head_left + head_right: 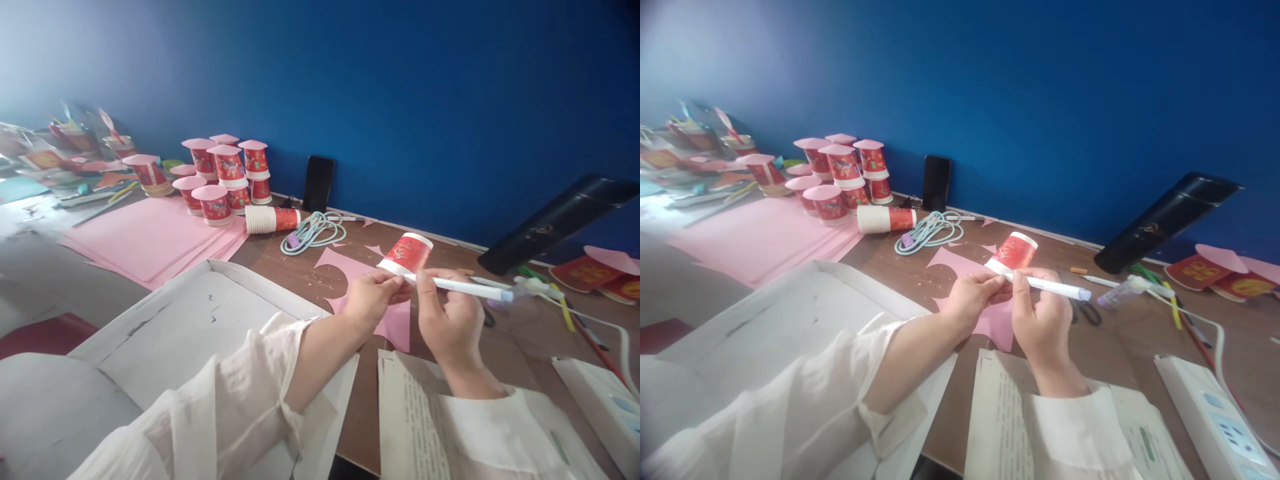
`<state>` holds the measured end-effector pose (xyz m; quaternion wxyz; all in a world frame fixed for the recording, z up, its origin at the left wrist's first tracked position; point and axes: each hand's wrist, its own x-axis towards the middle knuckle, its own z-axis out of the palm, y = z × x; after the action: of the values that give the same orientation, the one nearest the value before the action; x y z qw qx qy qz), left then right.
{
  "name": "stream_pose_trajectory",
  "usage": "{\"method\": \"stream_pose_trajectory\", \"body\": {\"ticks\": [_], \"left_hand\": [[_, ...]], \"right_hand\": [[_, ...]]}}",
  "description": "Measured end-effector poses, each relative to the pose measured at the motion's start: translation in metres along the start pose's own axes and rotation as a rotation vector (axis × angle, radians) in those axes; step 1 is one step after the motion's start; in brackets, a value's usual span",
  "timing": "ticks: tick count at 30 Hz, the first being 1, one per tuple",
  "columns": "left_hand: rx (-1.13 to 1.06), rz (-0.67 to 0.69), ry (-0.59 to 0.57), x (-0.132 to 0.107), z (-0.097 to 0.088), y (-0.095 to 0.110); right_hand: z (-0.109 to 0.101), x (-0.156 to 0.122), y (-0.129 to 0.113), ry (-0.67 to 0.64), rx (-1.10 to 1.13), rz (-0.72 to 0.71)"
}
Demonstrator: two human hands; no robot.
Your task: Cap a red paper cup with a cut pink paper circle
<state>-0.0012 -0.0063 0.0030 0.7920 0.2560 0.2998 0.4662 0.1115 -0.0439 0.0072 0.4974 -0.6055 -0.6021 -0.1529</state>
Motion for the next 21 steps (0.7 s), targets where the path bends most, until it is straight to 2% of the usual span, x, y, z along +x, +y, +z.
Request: {"method": "stream_pose_trajectory", "body": {"ticks": [2, 6, 21], "left_hand": [[-0.034, -0.005, -0.012, 0.0002, -0.0006, -0.0004], [-0.110, -0.051, 0.000, 0.0003, -0.0008, 0.0010], [-0.041, -0.039, -0.051, 0.0017, -0.0041, -0.0012]], "right_hand": [[-0.0009, 0.0000, -0.0005, 0.000, 0.007, 0.008], [-0.0034, 0.0000, -0.0008, 0.105, -0.008, 0.051], [0.0009, 0.0002, 0.0026, 0.031, -0.052, -0.101]]}}
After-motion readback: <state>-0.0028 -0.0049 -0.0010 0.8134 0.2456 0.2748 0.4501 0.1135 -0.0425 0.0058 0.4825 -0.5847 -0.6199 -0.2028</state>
